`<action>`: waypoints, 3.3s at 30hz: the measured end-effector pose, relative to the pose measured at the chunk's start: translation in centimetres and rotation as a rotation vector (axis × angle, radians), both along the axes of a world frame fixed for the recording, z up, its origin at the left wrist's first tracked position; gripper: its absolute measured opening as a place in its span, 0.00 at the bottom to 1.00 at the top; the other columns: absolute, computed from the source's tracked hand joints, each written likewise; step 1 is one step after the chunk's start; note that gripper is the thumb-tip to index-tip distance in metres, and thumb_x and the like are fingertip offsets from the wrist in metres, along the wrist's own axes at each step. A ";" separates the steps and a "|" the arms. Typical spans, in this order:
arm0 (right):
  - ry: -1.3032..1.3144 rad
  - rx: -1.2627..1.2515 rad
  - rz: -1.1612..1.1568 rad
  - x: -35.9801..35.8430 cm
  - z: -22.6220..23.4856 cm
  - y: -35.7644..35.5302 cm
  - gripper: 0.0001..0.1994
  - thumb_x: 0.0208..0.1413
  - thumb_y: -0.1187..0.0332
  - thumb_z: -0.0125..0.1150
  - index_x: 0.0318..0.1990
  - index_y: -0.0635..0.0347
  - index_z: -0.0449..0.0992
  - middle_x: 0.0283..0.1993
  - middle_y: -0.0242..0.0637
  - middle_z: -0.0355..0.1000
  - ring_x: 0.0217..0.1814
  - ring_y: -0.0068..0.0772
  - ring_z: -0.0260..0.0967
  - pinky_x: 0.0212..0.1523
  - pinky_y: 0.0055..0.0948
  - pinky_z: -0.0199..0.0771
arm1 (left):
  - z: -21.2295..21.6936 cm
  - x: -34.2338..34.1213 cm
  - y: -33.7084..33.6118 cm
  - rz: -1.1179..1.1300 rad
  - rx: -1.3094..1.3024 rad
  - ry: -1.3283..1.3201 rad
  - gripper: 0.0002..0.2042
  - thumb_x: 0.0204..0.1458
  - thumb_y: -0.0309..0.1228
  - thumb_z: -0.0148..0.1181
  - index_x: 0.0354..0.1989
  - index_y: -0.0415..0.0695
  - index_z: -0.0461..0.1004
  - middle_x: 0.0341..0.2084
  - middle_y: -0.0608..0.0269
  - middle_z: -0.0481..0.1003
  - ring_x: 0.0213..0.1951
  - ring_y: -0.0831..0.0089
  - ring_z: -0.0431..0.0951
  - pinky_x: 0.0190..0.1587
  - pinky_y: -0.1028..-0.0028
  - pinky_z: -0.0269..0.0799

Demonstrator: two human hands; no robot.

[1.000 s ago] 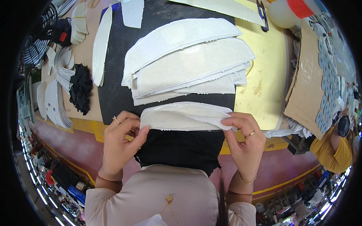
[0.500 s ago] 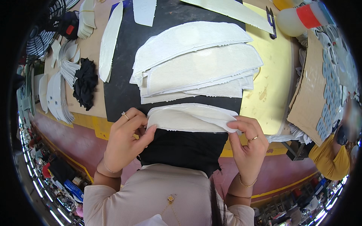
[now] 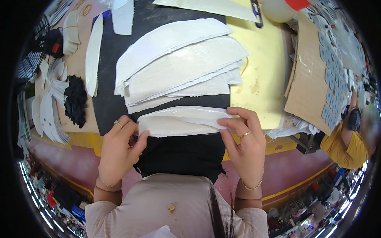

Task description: The person repeatedly picks up white fabric pieces from a table, folds them in half, and places them into a growing stack. The person handles the fabric by hand without using tools.

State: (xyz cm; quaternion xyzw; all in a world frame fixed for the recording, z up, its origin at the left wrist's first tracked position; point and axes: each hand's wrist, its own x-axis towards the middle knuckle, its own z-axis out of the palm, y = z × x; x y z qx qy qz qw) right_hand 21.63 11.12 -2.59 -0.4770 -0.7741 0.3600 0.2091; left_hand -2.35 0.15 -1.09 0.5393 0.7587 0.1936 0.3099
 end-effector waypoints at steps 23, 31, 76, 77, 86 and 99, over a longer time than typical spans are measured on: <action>-0.011 0.083 -0.045 -0.3 -0.7 -0.5 0.11 0.45 0.83 0.65 0.37 0.62 0.78 0.42 0.38 0.71 0.42 0.35 0.72 0.42 0.28 0.72 | 0.0 0.5 0.1 0.055 0.002 0.005 0.09 0.49 0.24 0.64 0.26 0.36 0.68 0.26 0.56 0.66 0.19 0.62 0.70 0.24 0.67 0.68; -0.208 0.439 0.113 -0.2 -1.2 -0.9 0.14 0.41 0.82 0.66 0.37 0.58 0.76 0.46 0.35 0.71 0.47 0.42 0.68 0.45 0.35 0.68 | -0.8 0.9 -0.7 -0.147 0.291 0.219 0.09 0.40 0.20 0.67 0.27 0.37 0.70 0.35 0.54 0.70 0.39 0.56 0.73 0.38 0.63 0.71; 0.378 -0.246 0.115 3.7 -1.1 -1.3 0.05 0.65 0.77 0.46 0.41 0.58 0.58 0.53 0.50 0.75 0.63 0.42 0.65 0.63 0.37 0.62 | -2.9 -0.1 -2.2 -0.544 0.334 0.083 0.07 0.49 0.29 0.63 0.29 0.42 0.71 0.67 0.47 0.58 0.68 0.50 0.57 0.67 0.49 0.52; 0.403 -0.245 0.083 3.6 -1.1 -1.3 0.06 0.64 0.79 0.47 0.42 0.60 0.58 0.49 0.50 0.76 0.57 0.39 0.68 0.60 0.36 0.65 | -2.8 0.2 -2.3 -0.532 0.341 0.075 0.07 0.51 0.30 0.62 0.29 0.42 0.70 0.66 0.47 0.58 0.68 0.50 0.57 0.67 0.49 0.53; 0.488 0.176 0.463 -1.2 7.8 -0.8 0.13 0.52 0.81 0.55 0.37 0.53 0.58 0.39 0.49 0.80 0.46 0.53 0.73 0.47 0.41 0.74 | -0.2 -6.0 1.7 0.088 0.733 0.103 0.09 0.53 0.30 0.59 0.40 0.39 0.74 0.48 0.50 0.73 0.49 0.54 0.73 0.53 0.62 0.66; 0.597 -0.114 0.086 -4.4 4.9 4.7 0.08 0.63 0.71 0.55 0.40 0.59 0.61 0.58 0.54 0.71 0.61 0.38 0.66 0.62 0.34 0.60 | -2.5 -14.8 20.9 0.322 0.122 0.532 0.27 0.43 0.52 0.68 0.39 0.39 0.81 0.46 0.46 0.75 0.52 0.50 0.71 0.53 0.55 0.64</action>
